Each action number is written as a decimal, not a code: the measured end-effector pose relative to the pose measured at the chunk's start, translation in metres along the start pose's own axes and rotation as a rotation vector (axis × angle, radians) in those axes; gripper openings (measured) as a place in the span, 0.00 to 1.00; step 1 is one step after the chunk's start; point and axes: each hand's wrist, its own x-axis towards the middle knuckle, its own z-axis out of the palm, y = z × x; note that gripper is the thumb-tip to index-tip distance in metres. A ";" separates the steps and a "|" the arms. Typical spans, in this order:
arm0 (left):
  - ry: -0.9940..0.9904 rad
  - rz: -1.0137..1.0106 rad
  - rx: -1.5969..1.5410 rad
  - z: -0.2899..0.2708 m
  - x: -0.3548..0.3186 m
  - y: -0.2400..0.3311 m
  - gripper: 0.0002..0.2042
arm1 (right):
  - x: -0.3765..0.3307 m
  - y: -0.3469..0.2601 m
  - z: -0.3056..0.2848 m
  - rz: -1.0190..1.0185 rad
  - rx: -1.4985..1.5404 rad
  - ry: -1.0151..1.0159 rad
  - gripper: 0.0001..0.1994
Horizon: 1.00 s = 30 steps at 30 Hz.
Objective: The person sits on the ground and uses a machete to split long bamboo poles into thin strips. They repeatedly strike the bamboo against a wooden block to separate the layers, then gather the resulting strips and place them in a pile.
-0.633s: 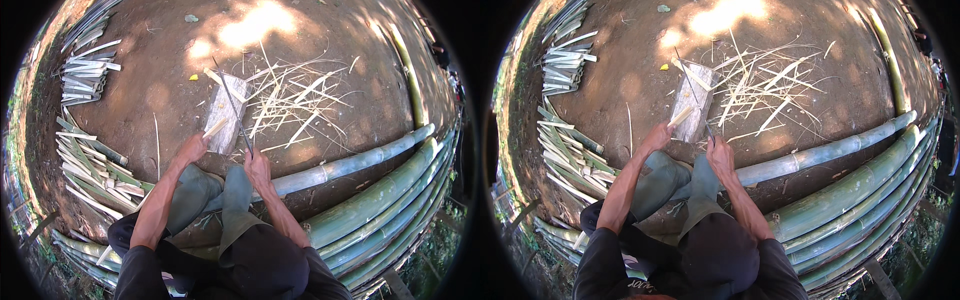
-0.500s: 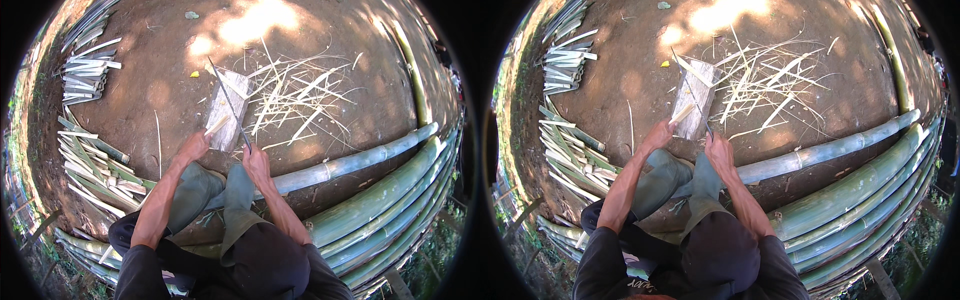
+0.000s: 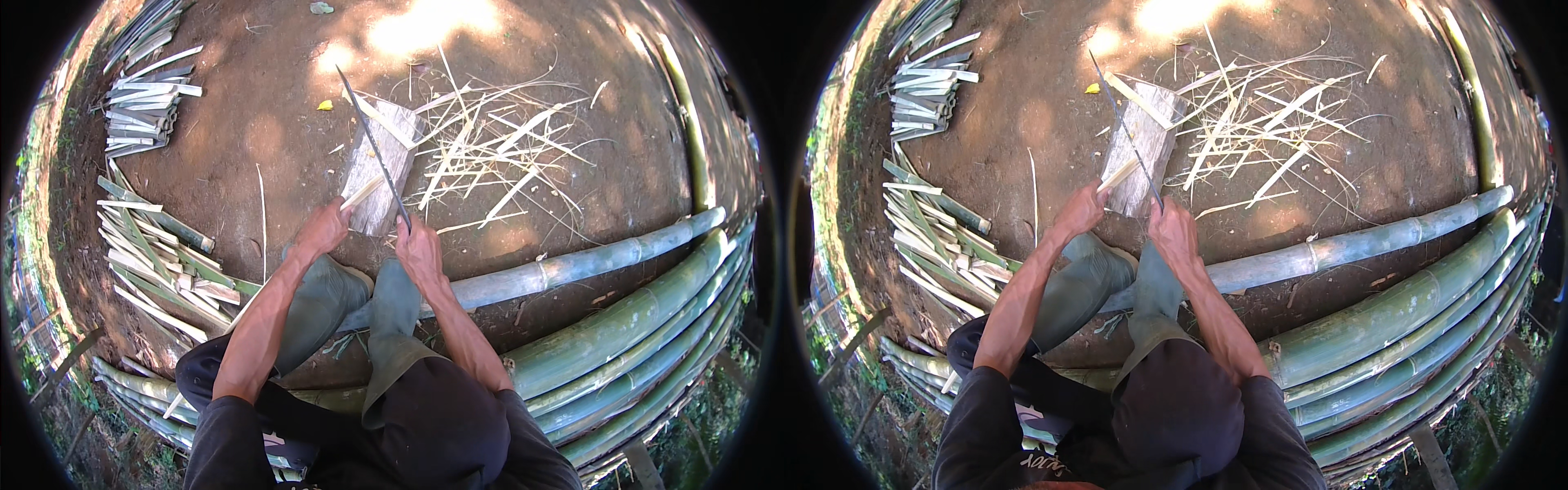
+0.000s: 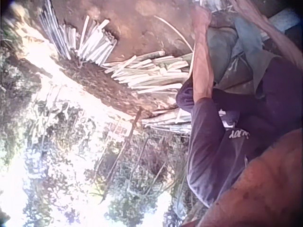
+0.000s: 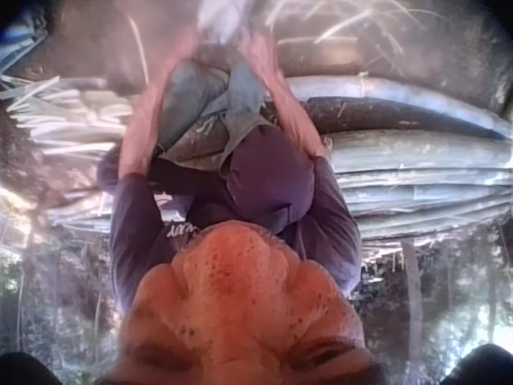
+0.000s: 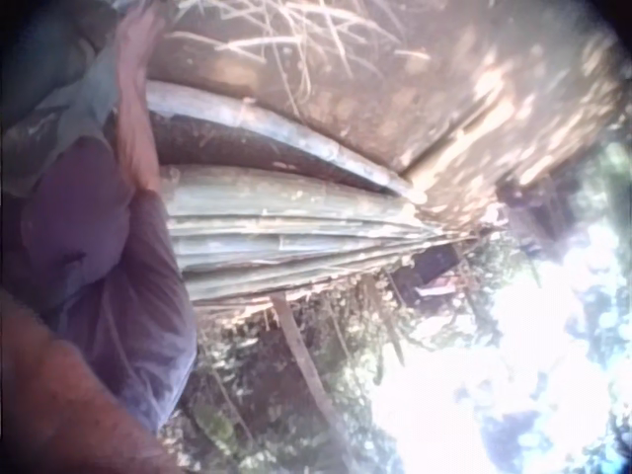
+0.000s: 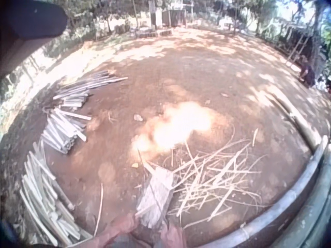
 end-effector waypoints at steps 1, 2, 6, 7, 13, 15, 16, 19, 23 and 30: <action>-0.008 -0.010 0.011 -0.004 -0.001 0.001 0.17 | 0.000 0.005 0.003 0.001 -0.020 -0.015 0.17; -0.022 -0.016 0.021 -0.004 -0.001 0.003 0.16 | -0.005 0.016 0.005 0.015 -0.040 -0.017 0.17; -0.021 -0.027 0.012 -0.003 -0.001 0.008 0.16 | -0.013 0.023 0.002 0.082 -0.037 -0.056 0.17; -0.015 -0.040 0.003 -0.002 -0.006 0.004 0.16 | -0.013 0.012 -0.001 0.099 -0.015 -0.080 0.17; -0.021 -0.048 -0.002 -0.003 -0.001 0.001 0.17 | -0.005 0.000 -0.001 -0.023 0.057 0.030 0.17; -0.016 -0.019 0.019 0.005 0.004 -0.006 0.17 | -0.016 0.033 0.012 0.025 -0.038 -0.002 0.17; -0.013 -0.022 0.015 0.006 0.003 -0.006 0.17 | -0.019 0.034 0.012 0.050 -0.082 -0.026 0.16; -0.023 -0.043 -0.014 0.007 -0.006 -0.007 0.17 | -0.018 0.030 0.011 0.098 -0.009 -0.058 0.16; -0.014 -0.044 -0.047 0.001 -0.003 -0.006 0.17 | -0.003 -0.007 -0.003 0.026 0.090 0.004 0.16; -0.008 -0.010 0.042 0.006 0.002 -0.004 0.16 | -0.012 0.038 0.012 0.073 -0.023 -0.042 0.16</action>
